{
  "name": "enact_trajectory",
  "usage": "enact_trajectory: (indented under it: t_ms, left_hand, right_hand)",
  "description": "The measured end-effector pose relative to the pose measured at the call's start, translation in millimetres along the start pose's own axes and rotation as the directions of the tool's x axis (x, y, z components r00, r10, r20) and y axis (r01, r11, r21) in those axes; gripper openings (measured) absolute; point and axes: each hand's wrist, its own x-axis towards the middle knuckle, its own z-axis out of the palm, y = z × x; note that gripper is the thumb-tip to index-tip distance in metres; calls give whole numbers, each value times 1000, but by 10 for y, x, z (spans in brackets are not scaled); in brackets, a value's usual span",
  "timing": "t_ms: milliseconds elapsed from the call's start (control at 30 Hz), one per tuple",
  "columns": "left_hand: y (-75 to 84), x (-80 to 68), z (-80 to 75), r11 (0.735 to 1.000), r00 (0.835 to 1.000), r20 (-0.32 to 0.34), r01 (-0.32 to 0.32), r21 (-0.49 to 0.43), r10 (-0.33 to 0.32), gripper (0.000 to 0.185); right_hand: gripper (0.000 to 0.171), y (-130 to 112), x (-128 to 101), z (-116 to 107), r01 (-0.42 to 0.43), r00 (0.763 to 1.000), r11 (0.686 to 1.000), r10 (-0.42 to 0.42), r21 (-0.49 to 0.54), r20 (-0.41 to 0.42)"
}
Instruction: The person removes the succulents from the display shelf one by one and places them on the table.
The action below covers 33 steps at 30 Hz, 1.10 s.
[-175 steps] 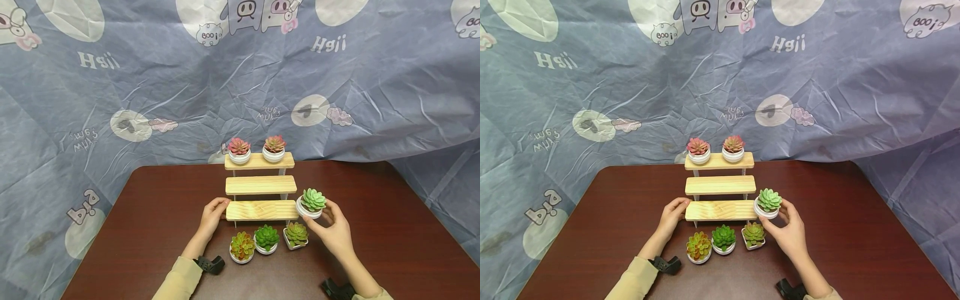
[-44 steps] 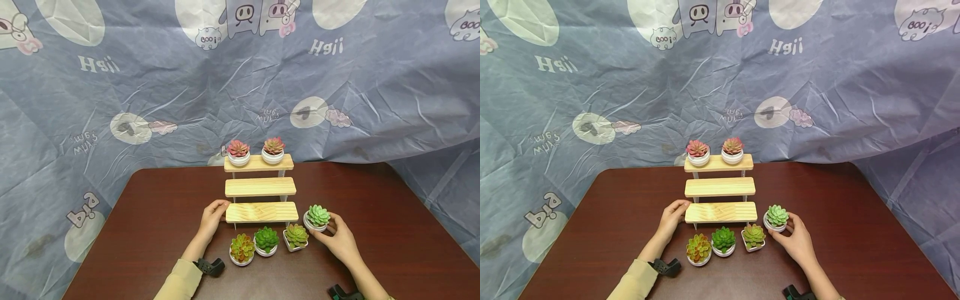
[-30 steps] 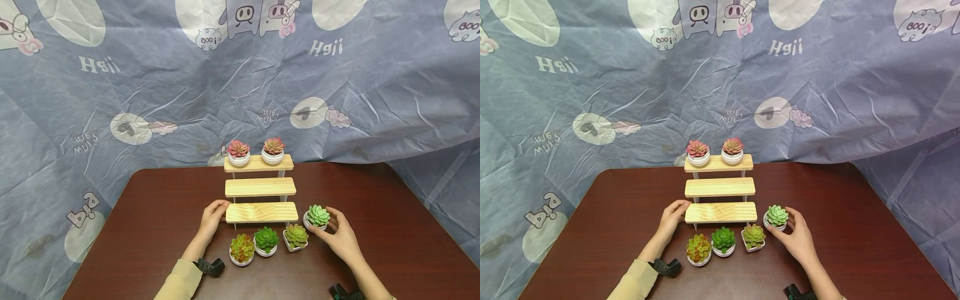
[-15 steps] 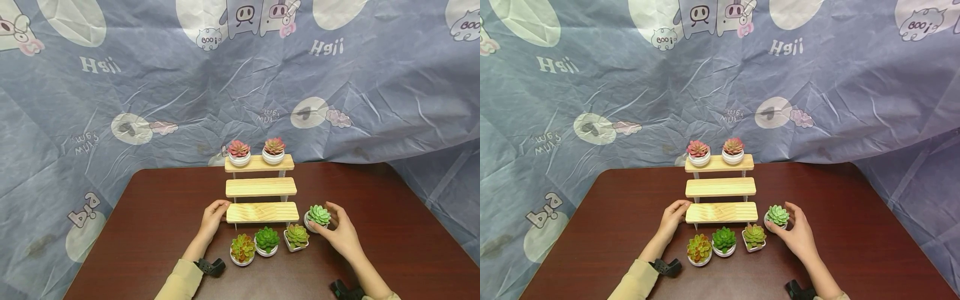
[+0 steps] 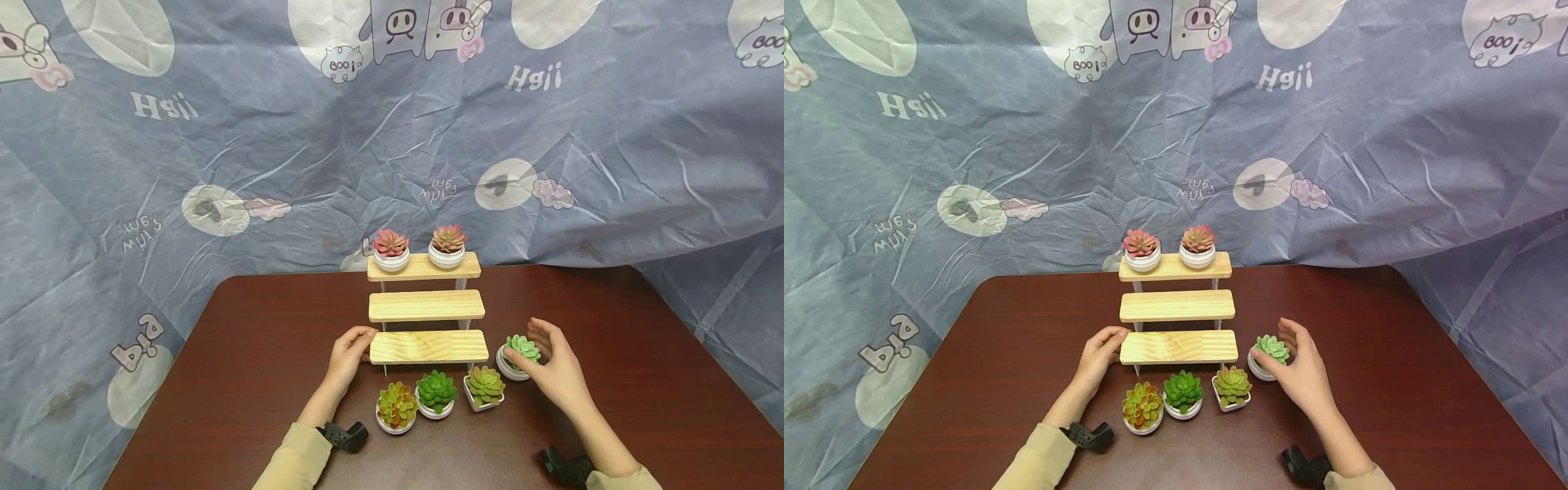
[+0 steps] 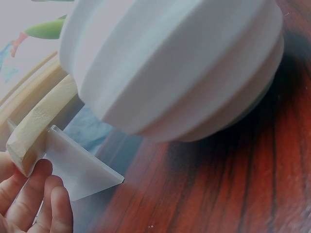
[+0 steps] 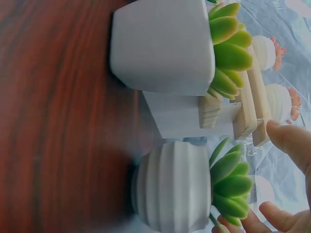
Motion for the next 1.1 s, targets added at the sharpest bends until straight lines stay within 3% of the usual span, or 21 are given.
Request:
enact_trajectory:
  t_ms: [567, 800, 1100]
  left_hand:
    - [1, -10, -3, 1000, 1000, 4, -2, 6, 2, 24]
    - [-260, 94, -40, 1000, 1000, -2, 12, -25, -12, 24]
    - [-302, 96, -27, 1000, 1000, -22, -20, -14, 20, 29]
  right_hand:
    - [76, -150, 154, -21, 13, 1000, 1000, -13, -14, 14]
    - [77, -189, 212, -10, 21, 999, 1000, -21, 6, 24]
    - [78, -275, 281, 12, 22, 999, 1000, -22, 7, 39]
